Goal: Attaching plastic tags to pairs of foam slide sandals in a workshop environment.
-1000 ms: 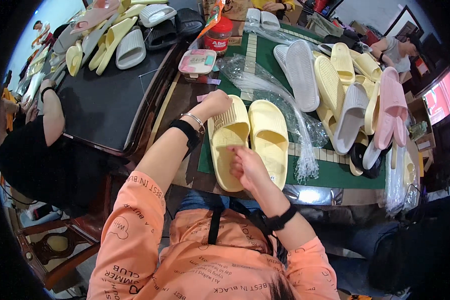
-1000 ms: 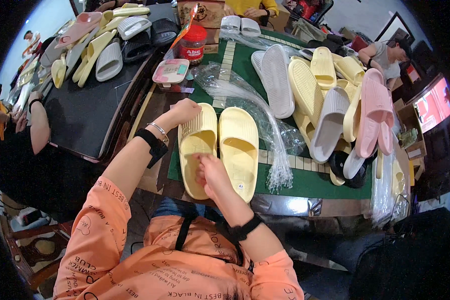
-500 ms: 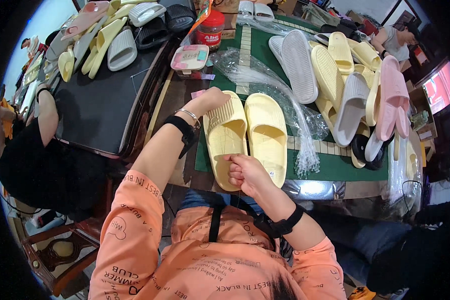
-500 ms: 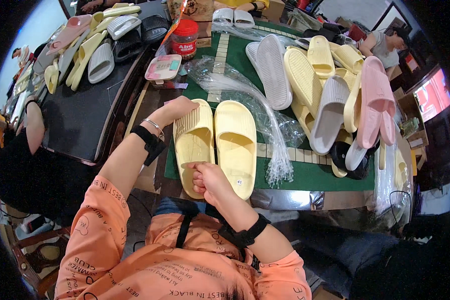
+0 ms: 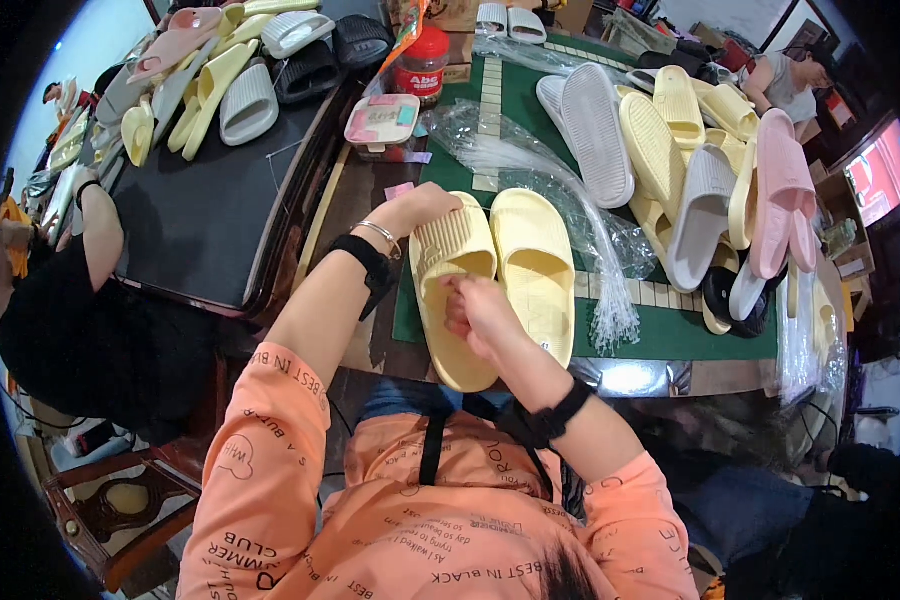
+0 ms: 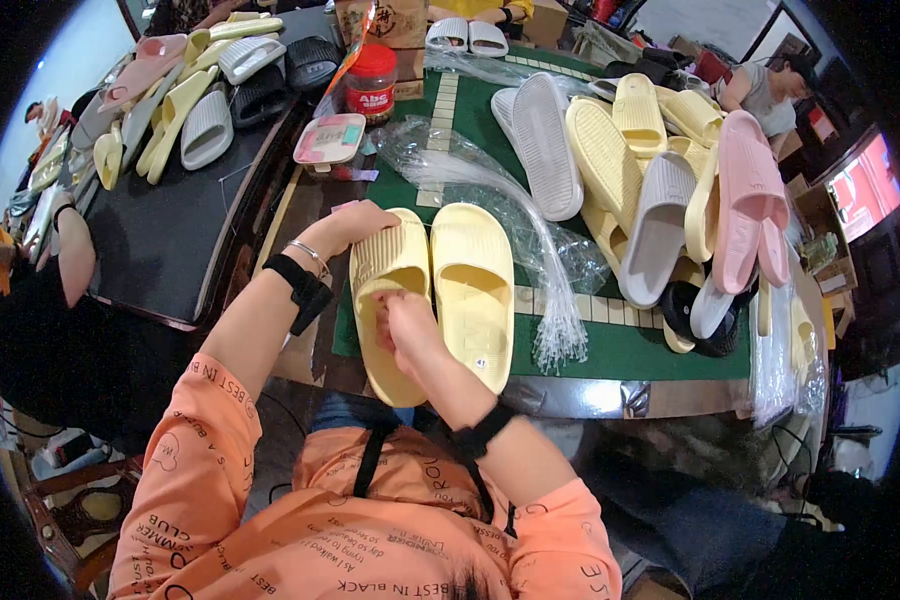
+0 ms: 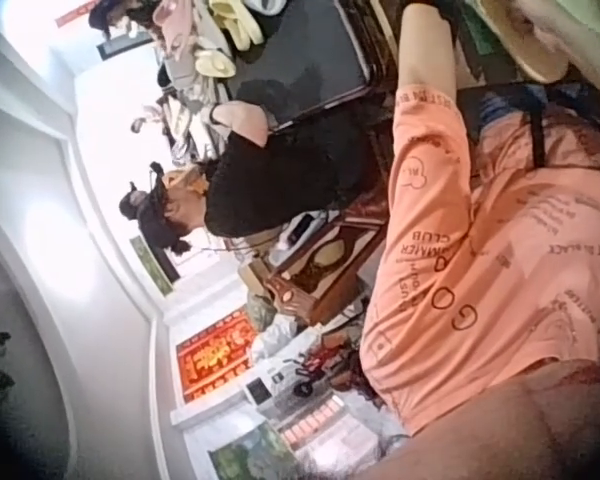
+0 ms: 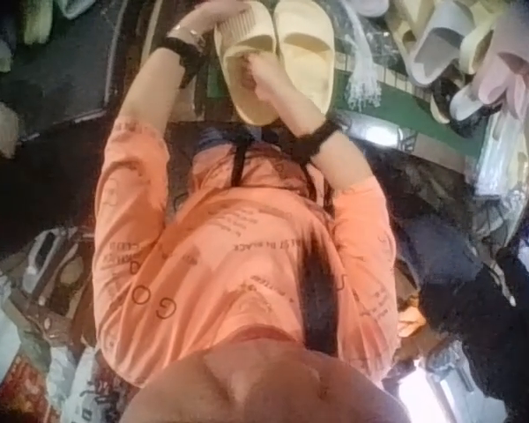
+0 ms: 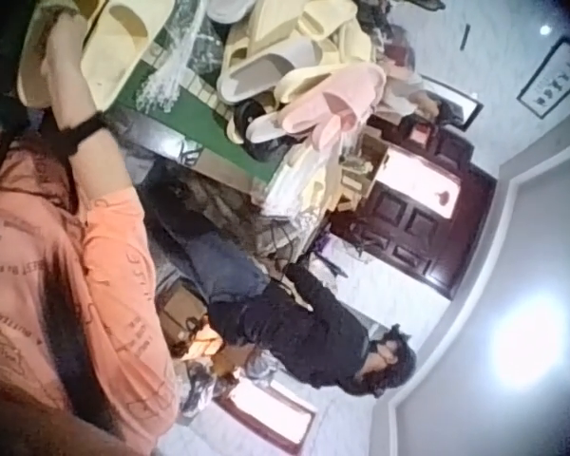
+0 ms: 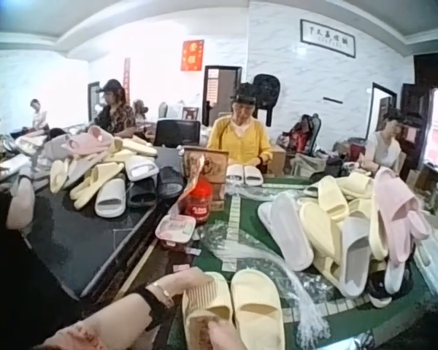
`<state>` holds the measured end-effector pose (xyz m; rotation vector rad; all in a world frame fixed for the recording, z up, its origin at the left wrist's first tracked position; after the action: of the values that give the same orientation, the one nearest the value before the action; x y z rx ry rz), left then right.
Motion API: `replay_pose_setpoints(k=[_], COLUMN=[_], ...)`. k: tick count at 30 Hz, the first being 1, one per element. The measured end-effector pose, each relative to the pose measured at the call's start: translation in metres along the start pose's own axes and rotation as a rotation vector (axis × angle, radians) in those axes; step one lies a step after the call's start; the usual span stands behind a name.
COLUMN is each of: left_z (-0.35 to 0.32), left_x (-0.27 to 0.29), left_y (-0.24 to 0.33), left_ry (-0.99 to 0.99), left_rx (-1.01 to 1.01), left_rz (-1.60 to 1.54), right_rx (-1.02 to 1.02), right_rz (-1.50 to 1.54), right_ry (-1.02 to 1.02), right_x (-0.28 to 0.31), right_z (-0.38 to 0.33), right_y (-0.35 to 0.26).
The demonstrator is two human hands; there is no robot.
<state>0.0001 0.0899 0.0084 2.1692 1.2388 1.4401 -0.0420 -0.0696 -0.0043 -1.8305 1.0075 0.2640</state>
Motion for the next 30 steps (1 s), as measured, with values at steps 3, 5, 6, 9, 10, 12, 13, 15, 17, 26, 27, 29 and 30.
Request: replay_pose_setpoints(k=[3, 5, 6, 9, 10, 12, 13, 15, 17, 26, 27, 29, 30], left_z=[-0.001, -0.001, -0.001, 0.000, 0.001, 0.003, 0.004, 0.006, 0.006, 0.028, 0.028, 0.023, 0.021], left_x=[-0.006, -0.012, -0.013, -0.014, -0.011, -0.006, 0.001, 0.015, 0.019, -0.037, -0.036, -0.035, -0.034], left_y=[0.004, -0.005, -0.009, -0.004, -0.004, -0.002, -0.004, -0.001, 0.013, 0.081, 0.081, 0.080, 0.080], left_ry=[-0.029, -0.049, -0.046, -0.041, 0.031, 0.103, 0.233, 0.446, 0.438, 0.270, 0.275, 0.272, 0.270], left_rx=[0.006, 0.122, 0.124, -0.120, -0.119, -0.116, -0.115, -0.184, -0.204, -0.292, -0.329, -0.355, -0.383], left_rz=[-0.121, -0.516, -0.515, -0.634, -0.528, -0.423, -0.538, -0.627, -0.652, 0.219, 0.204, 0.163, 0.120], right_rx=[0.053, 0.089, 0.088, 0.050, 0.017, 0.045, 0.105, 0.285, 0.304, 0.907, 0.962, 0.991, 0.995], right_rz=[-0.025, -0.022, -0.022, -0.094, -0.149, -0.358, -0.515, -0.875, -1.153, -1.844, -1.825, -1.802, -1.799], right_ry=[0.084, 0.067, 0.063, 0.013, -0.076, -0.145, -0.123, -0.092, 0.102, 0.373, 0.342, 0.294, 0.296], right_x=[0.005, 0.004, 0.004, 0.010, 0.010, 0.009, 0.010, 0.030, 0.032, 0.013, 0.010, 0.018, 0.022], right_z=[0.025, 0.030, 0.029, 0.011, 0.000, -0.035, -0.057, -0.099, -0.144, -0.150, -0.143, -0.125, -0.118], right_y=[-0.010, -0.014, -0.013, -0.007, -0.004, -0.005, -0.008, -0.016, -0.039, -0.065, -0.063, -0.057, -0.056])
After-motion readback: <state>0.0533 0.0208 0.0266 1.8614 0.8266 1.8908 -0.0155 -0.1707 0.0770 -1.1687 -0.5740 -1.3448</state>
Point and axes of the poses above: each hand's wrist, its own z-axis towards the middle knuckle, its own x-axis out of the back of the hand, y = z × x, the point moved 6 cm from there along z, towards the middle knuckle, and after that the axes turned 10 degrees about -y, right-handed, at the moved point
